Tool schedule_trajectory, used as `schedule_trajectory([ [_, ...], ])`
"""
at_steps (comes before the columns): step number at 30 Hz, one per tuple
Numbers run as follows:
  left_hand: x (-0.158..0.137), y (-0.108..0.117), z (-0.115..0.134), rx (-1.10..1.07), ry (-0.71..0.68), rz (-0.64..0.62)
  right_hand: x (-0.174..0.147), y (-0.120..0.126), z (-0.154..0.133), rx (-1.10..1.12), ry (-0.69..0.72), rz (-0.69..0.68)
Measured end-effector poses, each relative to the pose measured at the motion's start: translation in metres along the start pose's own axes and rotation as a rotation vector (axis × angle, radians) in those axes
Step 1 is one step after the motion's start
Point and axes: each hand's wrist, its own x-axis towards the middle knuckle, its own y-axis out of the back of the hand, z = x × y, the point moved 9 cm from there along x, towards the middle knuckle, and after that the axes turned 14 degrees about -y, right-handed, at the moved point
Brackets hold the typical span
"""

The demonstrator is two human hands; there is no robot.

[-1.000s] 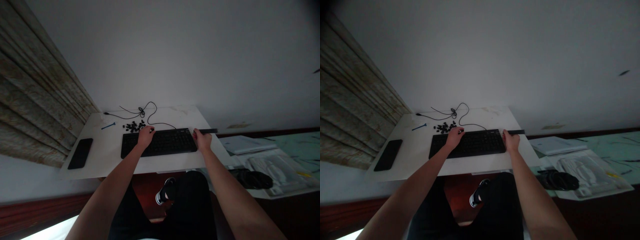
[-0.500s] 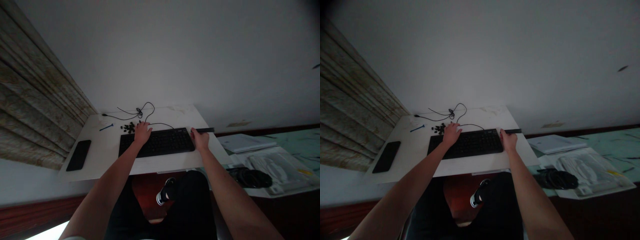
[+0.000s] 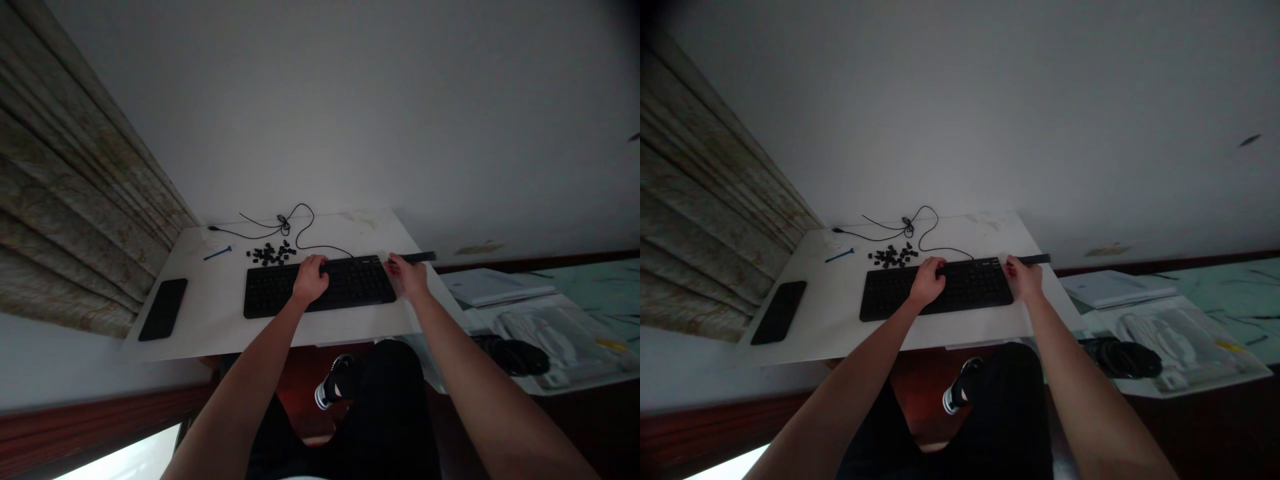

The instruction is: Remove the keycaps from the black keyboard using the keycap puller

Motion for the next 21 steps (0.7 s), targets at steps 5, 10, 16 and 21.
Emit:
schedule_trajectory([
  [5, 0.0, 0.0, 0.0, -0.029, 0.004, 0.019, -0.045, -0.066, -0.017, -0.265, 0.087, -0.216],
  [10, -0.001, 0.001, 0.004, -0.008, -0.031, 0.014, -0.091, -0.132, -0.03, -0.66, 0.268, -0.351],
  [16, 0.002, -0.002, 0.004, 0.052, -0.075, -0.012, -0.11, -0.157, -0.039, -0.996, 0.467, -0.3],
  [21, 0.002, -0.003, -0.003, 0.055, -0.032, 0.016, -0.116, -0.159, -0.036, -1.088, 0.517, -0.251],
])
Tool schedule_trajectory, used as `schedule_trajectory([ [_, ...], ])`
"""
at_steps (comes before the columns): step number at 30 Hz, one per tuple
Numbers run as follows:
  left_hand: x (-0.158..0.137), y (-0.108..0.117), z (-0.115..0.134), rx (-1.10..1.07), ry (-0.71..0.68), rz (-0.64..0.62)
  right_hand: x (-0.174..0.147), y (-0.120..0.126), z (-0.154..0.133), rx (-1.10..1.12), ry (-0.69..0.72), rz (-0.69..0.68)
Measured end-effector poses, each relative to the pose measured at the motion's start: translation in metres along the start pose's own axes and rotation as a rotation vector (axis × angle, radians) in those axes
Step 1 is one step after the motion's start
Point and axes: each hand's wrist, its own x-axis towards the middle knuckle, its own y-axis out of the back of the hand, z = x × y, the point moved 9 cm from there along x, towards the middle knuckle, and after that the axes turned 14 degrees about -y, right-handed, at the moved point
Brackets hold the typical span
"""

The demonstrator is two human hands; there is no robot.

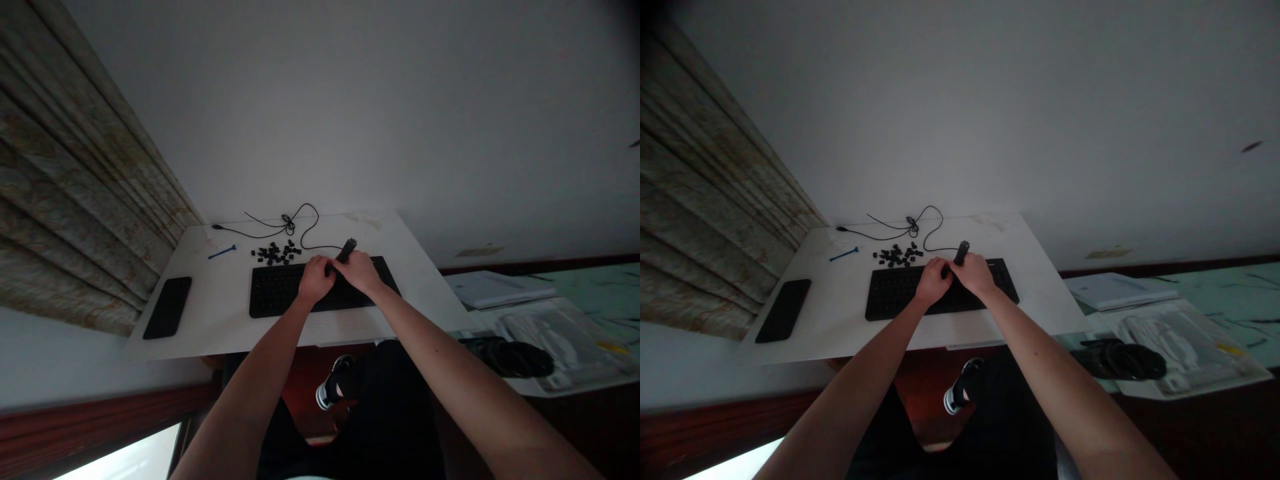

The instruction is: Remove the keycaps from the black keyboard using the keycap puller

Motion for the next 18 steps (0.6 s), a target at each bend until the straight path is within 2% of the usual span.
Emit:
schedule_trajectory([
  [8, -0.001, -0.001, -0.004, 0.034, 0.051, -0.04, 0.007, -0.01, -0.003, 0.054, 0.03, -0.162],
  [13, -0.002, -0.001, -0.003, 0.018, 0.044, -0.039, 0.013, -0.017, 0.012, 0.276, -0.073, -0.31],
  [18, -0.001, -0.004, 0.0, 0.015, 0.013, -0.06, 0.012, -0.026, 0.031, 0.553, -0.214, -0.362],
])
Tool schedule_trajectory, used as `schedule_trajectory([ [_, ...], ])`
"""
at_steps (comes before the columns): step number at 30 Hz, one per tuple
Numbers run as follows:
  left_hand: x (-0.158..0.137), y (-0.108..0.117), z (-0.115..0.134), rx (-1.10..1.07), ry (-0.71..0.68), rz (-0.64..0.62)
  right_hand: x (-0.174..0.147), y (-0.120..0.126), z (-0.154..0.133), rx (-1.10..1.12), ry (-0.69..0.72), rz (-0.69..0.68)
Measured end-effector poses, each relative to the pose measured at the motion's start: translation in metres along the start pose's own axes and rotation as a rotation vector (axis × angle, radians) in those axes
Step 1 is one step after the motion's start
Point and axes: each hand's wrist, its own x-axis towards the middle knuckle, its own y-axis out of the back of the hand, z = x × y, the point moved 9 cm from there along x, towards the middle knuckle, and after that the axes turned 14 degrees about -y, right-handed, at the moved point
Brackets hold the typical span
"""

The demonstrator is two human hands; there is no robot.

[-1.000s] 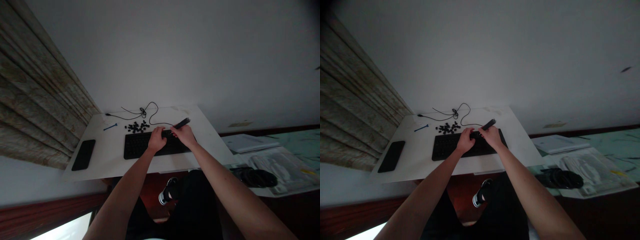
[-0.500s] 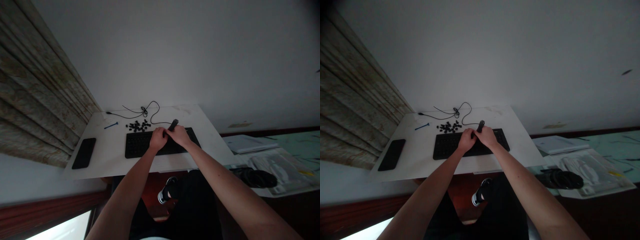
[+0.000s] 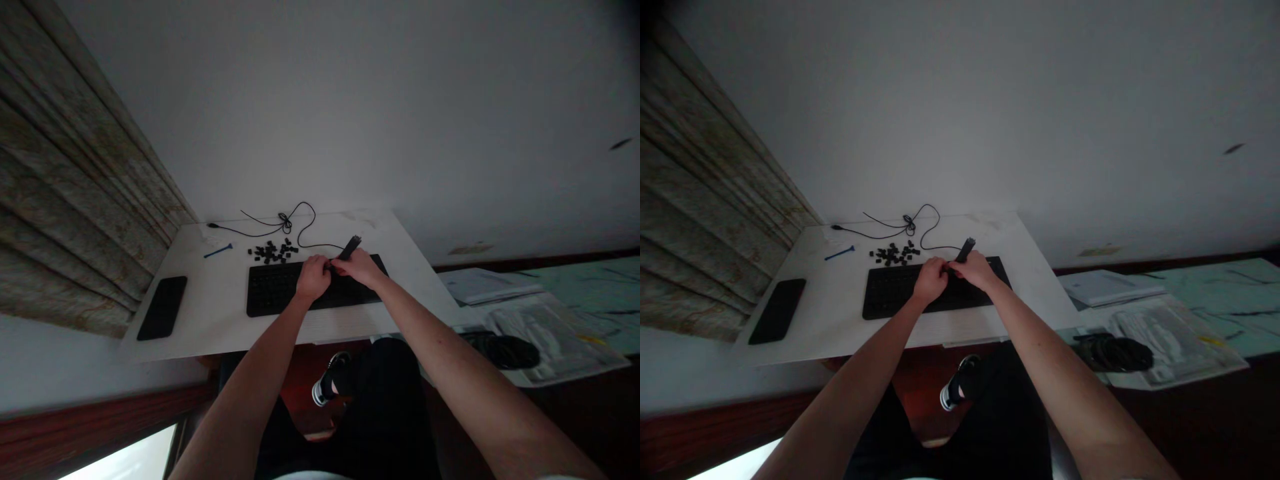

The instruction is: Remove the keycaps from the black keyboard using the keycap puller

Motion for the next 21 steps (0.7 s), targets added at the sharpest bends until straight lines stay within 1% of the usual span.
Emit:
schedule_trajectory([
  [3, 0.001, 0.0, 0.001, -0.006, -0.009, 0.002, 0.001, 0.004, 0.015, 0.209, -0.09, 0.009],
  [5, 0.001, 0.0, 0.002, -0.004, -0.013, 0.005, 0.0, 0.005, 0.023, 0.297, -0.138, 0.013],
  [7, 0.001, 0.0, 0.004, 0.008, -0.018, 0.0, -0.001, 0.006, 0.025, 0.324, -0.15, 0.011],
  [10, 0.001, 0.0, 0.007, 0.04, -0.018, -0.031, -0.001, 0.005, 0.018, 0.264, -0.119, 0.001],
  [13, 0.001, -0.001, 0.007, 0.068, 0.001, -0.058, 0.0, 0.0, 0.005, 0.086, -0.087, 0.0],
  [15, 0.001, -0.001, 0.006, 0.081, 0.016, -0.073, -0.001, -0.004, -0.009, -0.155, -0.044, 0.039],
  [18, 0.001, -0.001, 0.004, 0.093, 0.032, -0.082, -0.005, -0.011, -0.033, -0.563, 0.047, 0.142],
  [19, 0.001, -0.002, 0.004, 0.09, 0.036, -0.079, -0.006, -0.014, -0.039, -0.653, 0.071, 0.17],
  [21, 0.001, -0.002, 0.003, 0.077, 0.042, -0.071, -0.008, -0.018, -0.048, -0.745, 0.092, 0.198],
])
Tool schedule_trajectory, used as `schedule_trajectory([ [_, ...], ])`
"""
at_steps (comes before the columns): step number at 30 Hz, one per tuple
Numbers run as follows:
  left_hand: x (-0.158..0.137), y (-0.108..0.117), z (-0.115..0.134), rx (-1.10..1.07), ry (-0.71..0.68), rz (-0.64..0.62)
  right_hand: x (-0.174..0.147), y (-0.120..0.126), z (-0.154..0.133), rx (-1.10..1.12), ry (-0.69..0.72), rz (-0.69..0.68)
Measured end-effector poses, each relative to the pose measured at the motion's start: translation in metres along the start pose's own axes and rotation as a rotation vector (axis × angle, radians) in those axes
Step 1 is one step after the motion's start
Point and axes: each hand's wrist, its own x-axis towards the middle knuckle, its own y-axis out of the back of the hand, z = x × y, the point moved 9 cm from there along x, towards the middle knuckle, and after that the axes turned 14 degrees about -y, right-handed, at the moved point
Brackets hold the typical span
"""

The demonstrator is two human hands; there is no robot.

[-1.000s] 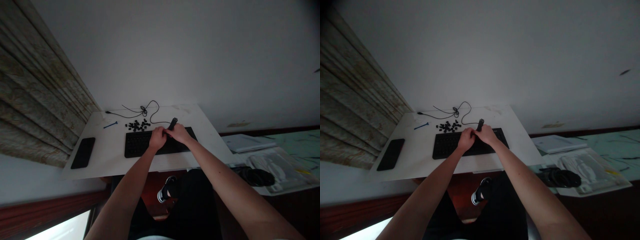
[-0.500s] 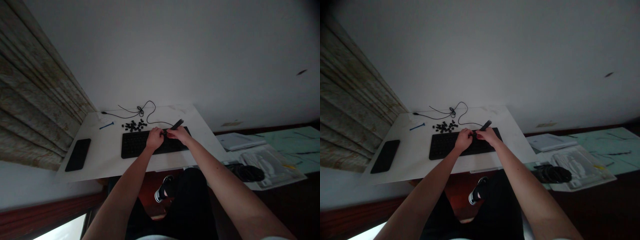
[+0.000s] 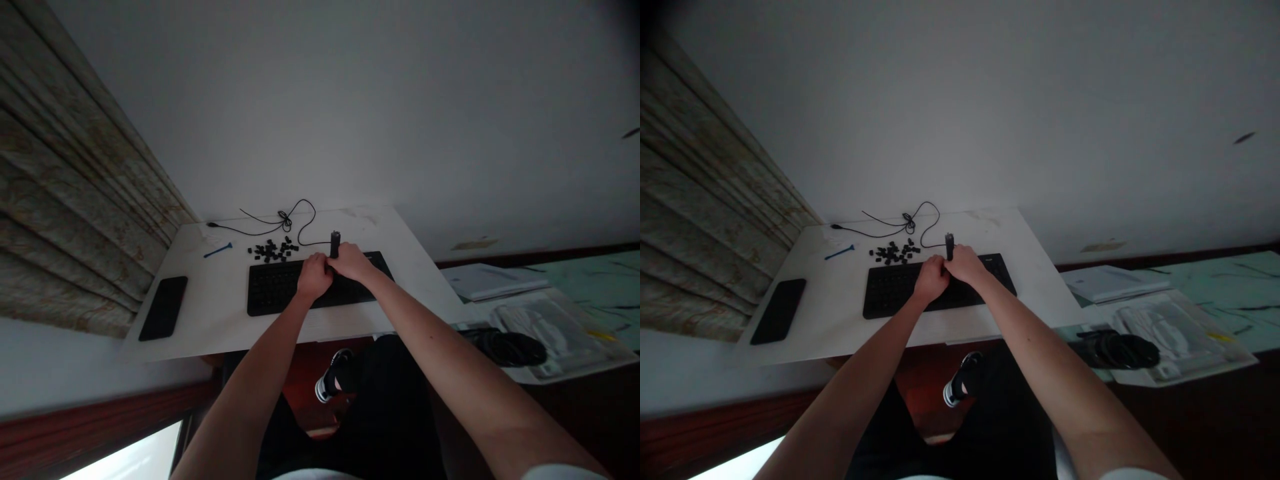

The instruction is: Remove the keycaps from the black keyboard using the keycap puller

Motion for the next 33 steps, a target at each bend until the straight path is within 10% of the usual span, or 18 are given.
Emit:
schedule_trajectory([
  [19, -0.002, 0.002, -0.01, -0.135, 0.05, 0.076, 0.007, -0.001, -0.001, 0.063, -0.04, -0.112],
  [26, -0.001, 0.003, 0.0, -0.037, -0.015, 0.041, 0.009, -0.015, 0.021, 0.485, -0.019, -0.234],
  [33, -0.001, -0.003, 0.005, 0.011, -0.092, -0.011, -0.013, -0.013, 0.037, 0.538, 0.025, -0.042],
])
